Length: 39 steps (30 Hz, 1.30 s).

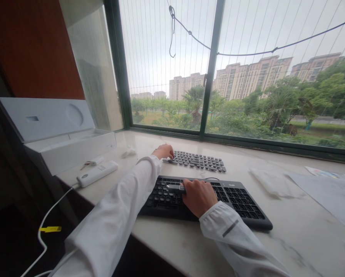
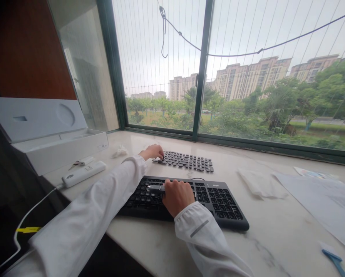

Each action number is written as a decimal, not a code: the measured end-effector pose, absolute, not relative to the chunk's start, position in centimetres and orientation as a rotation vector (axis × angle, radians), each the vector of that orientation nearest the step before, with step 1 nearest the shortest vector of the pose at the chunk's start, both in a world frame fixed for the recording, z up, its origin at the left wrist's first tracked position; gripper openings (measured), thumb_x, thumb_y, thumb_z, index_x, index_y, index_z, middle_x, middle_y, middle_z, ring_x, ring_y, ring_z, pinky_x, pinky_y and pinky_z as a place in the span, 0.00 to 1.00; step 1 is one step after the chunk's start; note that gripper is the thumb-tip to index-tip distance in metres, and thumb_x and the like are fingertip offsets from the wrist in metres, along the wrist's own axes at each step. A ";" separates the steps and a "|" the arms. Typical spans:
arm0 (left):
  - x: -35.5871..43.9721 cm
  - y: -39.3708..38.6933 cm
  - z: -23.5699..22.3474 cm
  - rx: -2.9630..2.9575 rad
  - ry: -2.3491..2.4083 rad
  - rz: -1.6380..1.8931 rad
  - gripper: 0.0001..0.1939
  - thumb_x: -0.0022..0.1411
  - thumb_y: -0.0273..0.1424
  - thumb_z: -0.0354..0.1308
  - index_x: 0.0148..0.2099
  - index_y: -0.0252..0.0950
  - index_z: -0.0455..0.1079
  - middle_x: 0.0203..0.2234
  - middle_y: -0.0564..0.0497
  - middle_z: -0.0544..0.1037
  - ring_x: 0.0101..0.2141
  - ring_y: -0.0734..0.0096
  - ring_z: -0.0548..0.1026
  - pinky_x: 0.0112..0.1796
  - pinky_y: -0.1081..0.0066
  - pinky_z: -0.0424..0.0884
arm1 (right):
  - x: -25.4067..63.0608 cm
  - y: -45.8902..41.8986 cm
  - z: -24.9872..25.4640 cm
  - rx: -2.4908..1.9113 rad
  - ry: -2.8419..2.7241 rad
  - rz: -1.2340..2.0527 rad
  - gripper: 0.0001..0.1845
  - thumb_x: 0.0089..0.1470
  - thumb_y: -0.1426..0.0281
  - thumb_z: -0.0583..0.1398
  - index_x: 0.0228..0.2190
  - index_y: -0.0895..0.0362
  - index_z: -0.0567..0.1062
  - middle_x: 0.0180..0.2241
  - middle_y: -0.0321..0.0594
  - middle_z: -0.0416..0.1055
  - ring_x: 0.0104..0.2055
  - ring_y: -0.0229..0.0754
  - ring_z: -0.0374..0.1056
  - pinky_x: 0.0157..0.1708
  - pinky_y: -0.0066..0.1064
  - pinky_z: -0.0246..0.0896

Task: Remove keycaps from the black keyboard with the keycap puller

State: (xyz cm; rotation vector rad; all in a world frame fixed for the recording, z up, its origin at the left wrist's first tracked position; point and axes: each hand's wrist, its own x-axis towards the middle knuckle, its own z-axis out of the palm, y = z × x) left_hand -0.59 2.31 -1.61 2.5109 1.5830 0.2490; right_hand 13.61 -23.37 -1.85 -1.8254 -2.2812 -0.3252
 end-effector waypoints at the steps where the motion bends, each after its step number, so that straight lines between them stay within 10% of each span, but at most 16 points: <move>1: -0.6 2.3 -1.6 2.509 1.585 0.246 0.11 0.43 0.33 0.67 0.34 0.42 0.77 0.30 0.53 0.80 0.24 0.76 0.74 0.31 0.78 0.68 | 13.6 -23.4 -1.8 -1.822 -2.282 -0.334 0.12 0.53 0.67 0.51 0.30 0.57 0.74 0.26 0.49 0.73 0.30 0.51 0.72 0.27 0.34 0.58; 39: -1.1 3.1 -1.5 2.595 1.759 0.209 0.11 0.49 0.38 0.63 0.37 0.45 0.77 0.36 0.53 0.79 0.36 0.69 0.75 0.41 0.74 0.68 | 14.9 -22.7 -1.3 -2.051 -2.171 -0.319 0.10 0.51 0.71 0.53 0.33 0.58 0.74 0.31 0.48 0.73 0.34 0.48 0.71 0.33 0.34 0.60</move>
